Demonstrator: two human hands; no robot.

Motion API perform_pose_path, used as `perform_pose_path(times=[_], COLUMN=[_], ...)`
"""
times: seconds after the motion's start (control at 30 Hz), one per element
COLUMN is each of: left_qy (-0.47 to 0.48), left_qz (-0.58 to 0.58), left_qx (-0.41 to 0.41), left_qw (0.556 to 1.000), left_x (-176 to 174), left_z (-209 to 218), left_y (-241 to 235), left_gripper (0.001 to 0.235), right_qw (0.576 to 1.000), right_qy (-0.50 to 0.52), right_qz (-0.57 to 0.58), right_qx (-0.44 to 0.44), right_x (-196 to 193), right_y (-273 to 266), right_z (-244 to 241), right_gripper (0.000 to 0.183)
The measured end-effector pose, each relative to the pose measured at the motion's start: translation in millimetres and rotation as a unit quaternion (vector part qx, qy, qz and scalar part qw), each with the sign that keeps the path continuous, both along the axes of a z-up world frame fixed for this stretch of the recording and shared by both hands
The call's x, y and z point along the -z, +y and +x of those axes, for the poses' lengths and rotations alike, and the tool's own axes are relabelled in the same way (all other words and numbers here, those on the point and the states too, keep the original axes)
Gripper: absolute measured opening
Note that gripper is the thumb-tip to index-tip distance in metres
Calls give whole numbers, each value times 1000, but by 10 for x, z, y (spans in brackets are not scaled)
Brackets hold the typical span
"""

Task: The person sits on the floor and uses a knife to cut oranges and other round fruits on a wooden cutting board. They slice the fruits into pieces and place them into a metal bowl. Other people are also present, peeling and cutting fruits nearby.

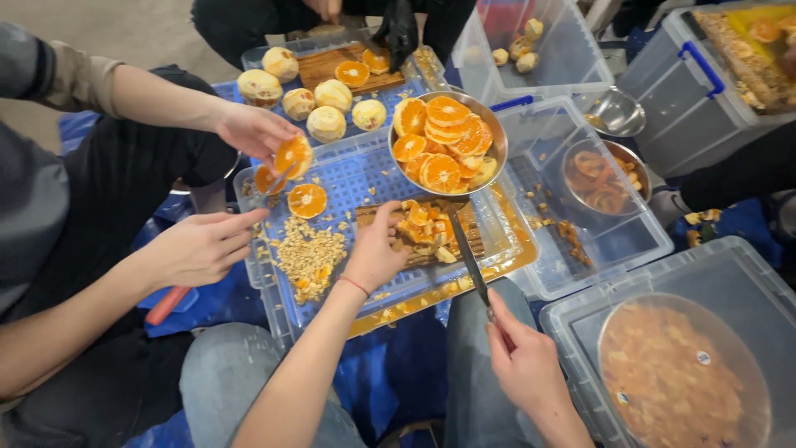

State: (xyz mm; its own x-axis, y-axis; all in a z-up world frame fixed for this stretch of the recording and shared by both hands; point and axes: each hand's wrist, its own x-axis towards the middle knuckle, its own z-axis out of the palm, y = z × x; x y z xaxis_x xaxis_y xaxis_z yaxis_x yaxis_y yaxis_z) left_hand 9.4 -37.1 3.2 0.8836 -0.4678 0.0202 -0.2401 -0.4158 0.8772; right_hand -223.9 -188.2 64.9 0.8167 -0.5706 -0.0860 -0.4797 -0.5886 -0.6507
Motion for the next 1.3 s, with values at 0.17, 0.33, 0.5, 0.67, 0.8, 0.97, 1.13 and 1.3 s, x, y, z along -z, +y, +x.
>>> perform_pose_path(times=[0.17,0.33,0.5,0.67,0.8,0.97,1.13,1.3], left_qy=[-2,15,-114,-250,-318,-345,-372,-257], left_qz=[-29,-20,-47,116,251,228,222,83], left_qx=[-19,-65,-64,20,-40,-40,-21,-12], left_qw=[999,998,990,961,913,909,901,963], left_x=[16,-329,-668,-513,-521,-534,-565,-705], left_z=[4,131,372,591,514,399,380,325], left_y=[125,176,-273,-987,-1218,-1235,-1116,-914], left_gripper=[66,67,52,62,58,51,53,54], right_qw=[995,988,979,977,974,974,970,971], right_qy=[-2,9,-22,-56,-83,-43,-67,-72], right_qz=[101,151,168,173,177,196,201,183], right_qx=[-12,-37,-110,-110,-112,-104,-118,-139], right_x=[65,104,231,357,373,315,341,256], right_y=[290,330,262,190,128,123,162,220], right_z=[-23,-36,-100,-254,-340,-316,-317,-403], right_gripper=[52,53,50,50,50,50,52,50])
